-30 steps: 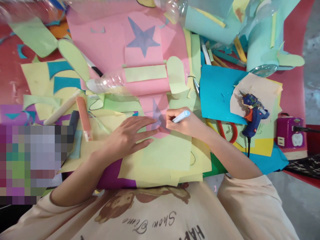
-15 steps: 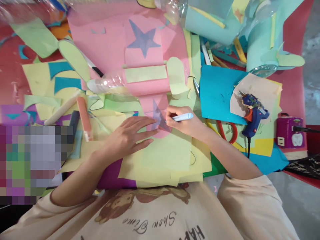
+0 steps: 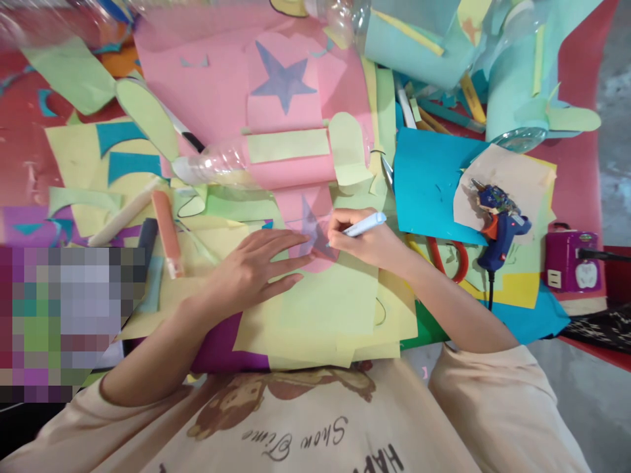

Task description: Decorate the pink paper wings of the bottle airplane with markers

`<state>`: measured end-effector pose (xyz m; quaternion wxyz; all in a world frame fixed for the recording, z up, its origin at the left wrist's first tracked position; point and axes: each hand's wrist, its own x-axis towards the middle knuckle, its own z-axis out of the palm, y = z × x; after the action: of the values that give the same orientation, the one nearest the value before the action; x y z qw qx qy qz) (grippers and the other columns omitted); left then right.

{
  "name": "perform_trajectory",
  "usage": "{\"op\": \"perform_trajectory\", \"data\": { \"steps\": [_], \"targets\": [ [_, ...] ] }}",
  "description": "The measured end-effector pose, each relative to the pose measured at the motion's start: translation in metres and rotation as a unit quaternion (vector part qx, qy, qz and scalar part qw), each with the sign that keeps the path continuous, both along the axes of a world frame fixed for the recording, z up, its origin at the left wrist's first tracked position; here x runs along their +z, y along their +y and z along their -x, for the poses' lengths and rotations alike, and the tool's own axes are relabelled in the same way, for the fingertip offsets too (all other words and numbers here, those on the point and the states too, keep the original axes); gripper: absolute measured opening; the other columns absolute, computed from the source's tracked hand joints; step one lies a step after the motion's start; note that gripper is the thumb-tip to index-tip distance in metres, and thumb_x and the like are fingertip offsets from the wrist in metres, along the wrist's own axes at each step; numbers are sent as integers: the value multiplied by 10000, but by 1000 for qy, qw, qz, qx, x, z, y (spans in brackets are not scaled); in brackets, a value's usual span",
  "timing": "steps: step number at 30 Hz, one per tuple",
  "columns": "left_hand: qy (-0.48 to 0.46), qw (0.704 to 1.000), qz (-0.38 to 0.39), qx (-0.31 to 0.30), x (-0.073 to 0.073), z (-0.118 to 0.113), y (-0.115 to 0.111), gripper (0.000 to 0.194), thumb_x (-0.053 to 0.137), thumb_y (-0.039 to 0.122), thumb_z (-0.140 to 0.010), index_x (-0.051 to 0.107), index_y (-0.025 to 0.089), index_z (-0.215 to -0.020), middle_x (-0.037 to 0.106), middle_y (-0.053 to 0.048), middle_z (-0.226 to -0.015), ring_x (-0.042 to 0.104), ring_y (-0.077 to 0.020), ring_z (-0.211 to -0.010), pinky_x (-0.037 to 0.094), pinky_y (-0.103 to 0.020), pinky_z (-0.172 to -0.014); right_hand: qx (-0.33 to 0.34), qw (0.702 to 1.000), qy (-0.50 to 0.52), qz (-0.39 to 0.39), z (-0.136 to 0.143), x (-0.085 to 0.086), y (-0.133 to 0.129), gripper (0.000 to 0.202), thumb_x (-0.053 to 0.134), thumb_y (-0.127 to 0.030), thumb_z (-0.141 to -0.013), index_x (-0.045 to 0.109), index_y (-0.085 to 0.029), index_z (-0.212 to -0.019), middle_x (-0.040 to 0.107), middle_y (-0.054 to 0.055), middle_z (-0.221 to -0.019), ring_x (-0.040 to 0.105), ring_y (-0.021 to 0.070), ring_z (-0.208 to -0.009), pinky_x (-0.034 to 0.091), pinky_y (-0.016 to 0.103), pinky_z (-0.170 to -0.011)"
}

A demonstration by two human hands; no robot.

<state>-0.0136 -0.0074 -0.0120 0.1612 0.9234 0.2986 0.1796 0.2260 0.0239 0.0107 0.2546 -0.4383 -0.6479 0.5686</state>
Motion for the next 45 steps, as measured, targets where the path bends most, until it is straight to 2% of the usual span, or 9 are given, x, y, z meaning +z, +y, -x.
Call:
{"op": "perform_trajectory", "data": {
  "steps": [4,7,9,14,20,27,36,45],
  "targets": [
    [-7,1000,-6,1,1,0,0,285,537,297,-931,625,174,-1172,665,-111,-1198,623,-256,-1089,525,-421,-911,-70,997,20,6,-1,-3,0,179,555,-262,-853,559,-160,-707,521,-39,-581,437,66,-508,314,216,-481],
    [-13,1000,1,9,3,0,0,306,527,284,-933,595,165,-1207,699,-92,-1102,645,-220,-996,534,-382,-877,-80,996,30,21,-3,-6,-2,154,548,-294,-882,597,-164,-815,553,-31,-609,453,74,-513,338,217,-486],
    [-10,1000,-1,11,4,-1,-1,288,518,270,-934,605,158,-1184,706,-88,-1058,643,-211,-962,533,-373,-865,-71,997,23,15,-3,-8,-4,135,586,-299,-871,606,-166,-865,575,-18,-666,483,82,-563,361,215,-513],
    [16,1000,1,14,5,-2,-2,272,509,278,-930,637,133,-1122,678,-120,-1068,608,-252,-1026,524,-415,-884,-12,1000,14,0,-1,-6,-5,132,628,-283,-855,612,-164,-910,625,17,-822,565,107,-712,432,223,-633],
    [21,1000,5,16,4,-3,-3,287,516,287,-931,623,132,-1147,616,-148,-1243,559,-284,-1164,492,-451,-956,0,998,-53,-32,3,0,-4,100,600,-261,-870,619,-163,-882,625,3,-775,524,92,-642,380,220,-582],
    [9,1000,20,15,3,-4,-2,304,507,288,-934,605,127,-1173,635,-142,-1249,584,-271,-1160,489,-445,-973,12,997,-59,-49,4,-1,-3,117,582,-277,-890,638,-178,-921,663,20,-858,592,137,-780,436,251,-695],
    [2,1000,11,15,3,-4,-1,291,517,282,-931,612,127,-1158,648,-141,-1230,603,-276,-1141,507,-435,-942,26,997,-66,-31,1,0,-4,117,572,-274,-890,631,-176,-914,653,23,-849,583,141,-770,437,262,-702],
    [12,999,32,19,4,-4,-2,282,493,288,-939,619,153,-1152,640,-128,-1250,588,-257,-1170,487,-435,-983,39,998,-49,-6,0,-1,-4,100,599,-253,-858,601,-157,-828,560,-15,-713,470,83,-617,367,219,-575]
  ]
}}
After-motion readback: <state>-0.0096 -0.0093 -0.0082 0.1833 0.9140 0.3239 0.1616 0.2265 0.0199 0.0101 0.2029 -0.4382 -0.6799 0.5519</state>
